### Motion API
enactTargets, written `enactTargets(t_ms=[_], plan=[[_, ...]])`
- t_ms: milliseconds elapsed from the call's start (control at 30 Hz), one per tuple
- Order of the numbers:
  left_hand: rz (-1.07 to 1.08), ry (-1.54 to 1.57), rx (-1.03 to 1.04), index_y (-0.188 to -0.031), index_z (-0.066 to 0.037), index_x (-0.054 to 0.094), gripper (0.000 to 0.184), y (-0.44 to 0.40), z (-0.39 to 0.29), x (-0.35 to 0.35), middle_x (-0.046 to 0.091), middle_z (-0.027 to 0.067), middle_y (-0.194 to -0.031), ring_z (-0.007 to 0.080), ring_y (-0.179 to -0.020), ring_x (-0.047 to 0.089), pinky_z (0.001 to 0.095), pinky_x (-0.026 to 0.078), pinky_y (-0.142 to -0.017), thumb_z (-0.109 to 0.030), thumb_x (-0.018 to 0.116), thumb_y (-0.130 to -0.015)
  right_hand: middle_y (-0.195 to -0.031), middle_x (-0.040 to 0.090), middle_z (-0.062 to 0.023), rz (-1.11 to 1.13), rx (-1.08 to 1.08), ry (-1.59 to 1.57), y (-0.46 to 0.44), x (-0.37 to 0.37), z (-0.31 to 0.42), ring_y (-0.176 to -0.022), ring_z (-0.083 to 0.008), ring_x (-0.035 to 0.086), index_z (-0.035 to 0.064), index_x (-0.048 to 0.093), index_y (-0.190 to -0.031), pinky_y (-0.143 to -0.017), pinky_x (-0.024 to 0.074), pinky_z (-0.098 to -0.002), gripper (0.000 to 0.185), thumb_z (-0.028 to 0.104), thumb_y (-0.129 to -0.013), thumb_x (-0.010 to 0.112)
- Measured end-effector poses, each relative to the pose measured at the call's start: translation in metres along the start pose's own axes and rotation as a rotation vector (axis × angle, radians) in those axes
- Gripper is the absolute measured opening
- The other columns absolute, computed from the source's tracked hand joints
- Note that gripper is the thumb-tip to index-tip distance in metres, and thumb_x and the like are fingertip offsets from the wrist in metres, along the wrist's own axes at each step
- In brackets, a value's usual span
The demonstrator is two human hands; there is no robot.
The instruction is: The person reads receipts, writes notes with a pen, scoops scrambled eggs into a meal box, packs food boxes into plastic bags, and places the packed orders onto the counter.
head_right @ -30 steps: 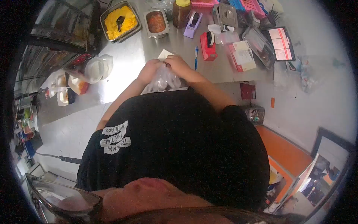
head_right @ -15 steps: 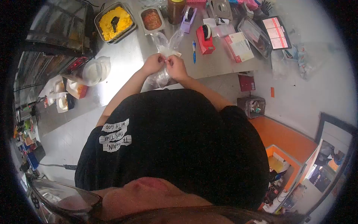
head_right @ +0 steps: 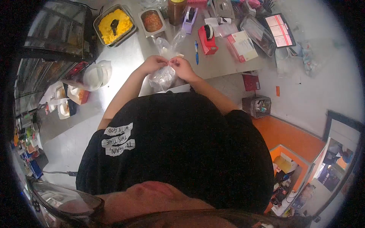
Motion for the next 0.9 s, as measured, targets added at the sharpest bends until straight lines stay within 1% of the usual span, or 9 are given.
enactTargets(t_ms=[100, 200, 300, 400, 500, 600, 700, 800, 900], plan=[[-0.089, -0.109, 0.017, -0.096, -0.003, 0.071, 0.021, 0.012, -0.016, -0.003, 0.071, 0.0100, -0.090, 0.0169, -0.082, 0.066, 0.0307, 0.051, -0.077, -0.019, 0.071, -0.083, -0.086, 0.065, -0.0033, 0.036, 0.005, -0.093, -0.002, 0.003, -0.013, -0.078, -0.0105, 0.058, 0.0014, 0.064, -0.100, -0.072, 0.0477, -0.0273, 0.014, 0.012, -0.090, 0.064], [-0.098, -0.109, 0.008, -0.095, -0.004, 0.071, 0.019, 0.017, -0.019, -0.003, 0.071, 0.0087, -0.088, 0.0158, -0.081, 0.066, 0.0304, 0.051, -0.078, -0.019, 0.071, -0.083, -0.086, 0.064, -0.0026, 0.039, -0.027, -0.046, -0.006, 0.002, -0.021, -0.079, -0.0106, 0.058, 0.0014, 0.064, -0.099, -0.073, 0.0478, -0.0279, 0.014, 0.012, -0.091, 0.063], [-0.050, -0.135, 0.061, -0.091, -0.004, 0.071, 0.016, 0.019, -0.022, 0.000, 0.071, 0.0073, -0.086, 0.0153, -0.080, 0.065, 0.0307, 0.051, -0.078, -0.017, 0.071, -0.083, -0.087, 0.064, -0.0026, 0.061, -0.023, -0.108, -0.007, 0.001, -0.020, -0.079, -0.0106, 0.058, 0.0015, 0.064, -0.099, -0.074, 0.0476, -0.0276, 0.015, 0.013, -0.090, 0.063], [-0.027, -0.130, 0.070, -0.090, -0.004, 0.070, 0.013, 0.022, -0.020, 0.000, 0.070, 0.0065, -0.084, 0.0149, -0.081, 0.065, 0.0306, 0.050, -0.078, -0.014, 0.069, -0.083, -0.088, 0.065, -0.0026, 0.075, -0.003, -0.124, -0.010, -0.002, -0.022, -0.080, -0.0103, 0.058, 0.0013, 0.065, -0.099, -0.074, 0.0475, -0.0273, 0.015, 0.013, -0.090, 0.063], [-0.033, -0.128, 0.096, -0.088, -0.005, 0.071, 0.014, 0.019, -0.014, 0.001, 0.070, 0.0085, -0.083, 0.0170, -0.076, 0.066, 0.0311, 0.051, -0.075, -0.017, 0.068, -0.082, -0.087, 0.065, -0.0026, 0.059, -0.014, -0.048, -0.012, -0.005, -0.019, -0.081, -0.0101, 0.058, 0.0013, 0.065, -0.098, -0.075, 0.0473, -0.0270, 0.015, 0.014, -0.090, 0.064], [-0.048, -0.168, 0.121, -0.088, -0.004, 0.071, 0.013, 0.021, -0.021, 0.000, 0.070, 0.0082, -0.083, 0.0168, -0.076, 0.066, 0.0311, 0.052, -0.075, -0.015, 0.068, -0.082, -0.086, 0.066, -0.0030, 0.111, 0.021, -0.003, -0.011, -0.002, -0.017, -0.080, -0.0101, 0.059, 0.0013, 0.066, -0.097, -0.075, 0.0474, -0.0269, 0.016, 0.014, -0.089, 0.065], [-0.031, -0.064, 0.160, -0.088, -0.005, 0.071, 0.013, 0.016, -0.010, 0.002, 0.070, 0.0092, -0.083, 0.0182, -0.076, 0.066, 0.0315, 0.052, -0.074, -0.015, 0.068, -0.082, -0.087, 0.067, -0.0043, 0.168, 0.054, -0.055, -0.009, 0.000, -0.017, -0.080, -0.0108, 0.059, 0.0018, 0.067, -0.100, -0.075, 0.0478, -0.0276, 0.018, 0.015, -0.088, 0.067], [-0.110, -0.070, 0.076, -0.095, -0.005, 0.069, 0.014, 0.020, -0.011, 0.000, 0.070, 0.0068, -0.086, 0.0154, -0.079, 0.065, 0.0293, 0.051, -0.076, -0.010, 0.068, -0.082, -0.088, 0.068, -0.0037, 0.246, 0.027, 0.084, -0.009, 0.002, -0.001, -0.080, -0.0112, 0.060, 0.0013, 0.067, -0.104, -0.076, 0.0481, -0.0285, 0.022, 0.017, -0.088, 0.066], [-0.272, -0.088, 0.174, -0.096, -0.005, 0.069, 0.016, 0.031, -0.031, -0.002, 0.070, 0.0092, -0.086, 0.0180, -0.079, 0.066, 0.0302, 0.051, -0.076, -0.013, 0.068, -0.082, -0.091, 0.068, -0.0034, 0.214, 0.017, 0.107, -0.008, -0.003, -0.008, -0.084, -0.0110, 0.060, 0.0016, 0.067, -0.105, -0.078, 0.0477, -0.0290, 0.024, 0.020, -0.089, 0.066]])
Point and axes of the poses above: each hand's wrist, its own y-axis away from the middle knuckle, its own x-axis out of the palm, z = x × y, the point moved 9 cm from there along -y, towards the middle knuckle
